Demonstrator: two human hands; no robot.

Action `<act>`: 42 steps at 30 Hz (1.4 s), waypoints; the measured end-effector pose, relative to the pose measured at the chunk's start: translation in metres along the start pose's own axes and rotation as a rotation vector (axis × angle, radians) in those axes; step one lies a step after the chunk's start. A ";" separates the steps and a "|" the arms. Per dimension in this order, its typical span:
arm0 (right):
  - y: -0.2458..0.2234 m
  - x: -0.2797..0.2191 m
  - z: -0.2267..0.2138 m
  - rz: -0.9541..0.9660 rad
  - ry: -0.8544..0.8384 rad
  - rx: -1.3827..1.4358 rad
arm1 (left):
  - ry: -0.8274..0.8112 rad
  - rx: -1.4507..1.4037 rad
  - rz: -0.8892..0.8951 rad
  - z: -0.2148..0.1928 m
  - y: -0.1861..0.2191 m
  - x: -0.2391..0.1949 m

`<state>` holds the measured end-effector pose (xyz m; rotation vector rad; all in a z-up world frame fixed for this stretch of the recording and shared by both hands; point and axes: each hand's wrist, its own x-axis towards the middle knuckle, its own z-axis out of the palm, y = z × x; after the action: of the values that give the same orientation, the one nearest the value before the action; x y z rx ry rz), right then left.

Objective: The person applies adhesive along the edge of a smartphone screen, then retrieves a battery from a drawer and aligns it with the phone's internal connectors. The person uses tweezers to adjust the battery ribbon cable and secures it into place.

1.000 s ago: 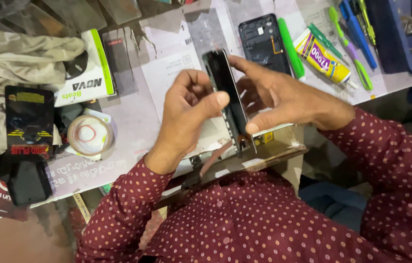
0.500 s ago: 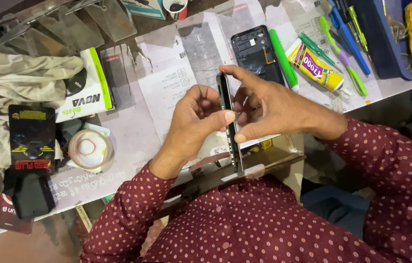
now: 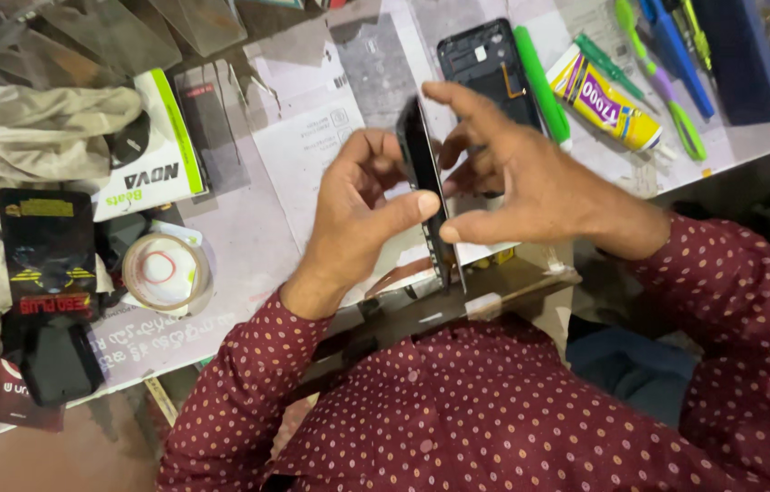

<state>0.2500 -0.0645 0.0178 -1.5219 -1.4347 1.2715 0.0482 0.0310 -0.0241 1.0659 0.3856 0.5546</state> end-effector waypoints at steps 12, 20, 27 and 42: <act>-0.003 0.002 -0.002 -0.086 -0.056 0.366 | 0.037 -0.103 0.096 -0.007 0.005 -0.003; 0.019 0.001 -0.004 0.024 -0.098 0.555 | 0.097 -0.146 0.071 -0.015 0.009 0.000; 0.044 0.002 -0.002 -0.017 -0.115 0.804 | 0.080 -0.155 0.049 -0.020 0.008 0.007; 0.079 -0.001 0.002 -0.024 -0.106 1.061 | 0.079 -0.260 -0.031 -0.024 0.009 0.014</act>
<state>0.2729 -0.0780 -0.0561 -0.7069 -0.5908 1.7049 0.0443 0.0601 -0.0274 0.7892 0.3870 0.6022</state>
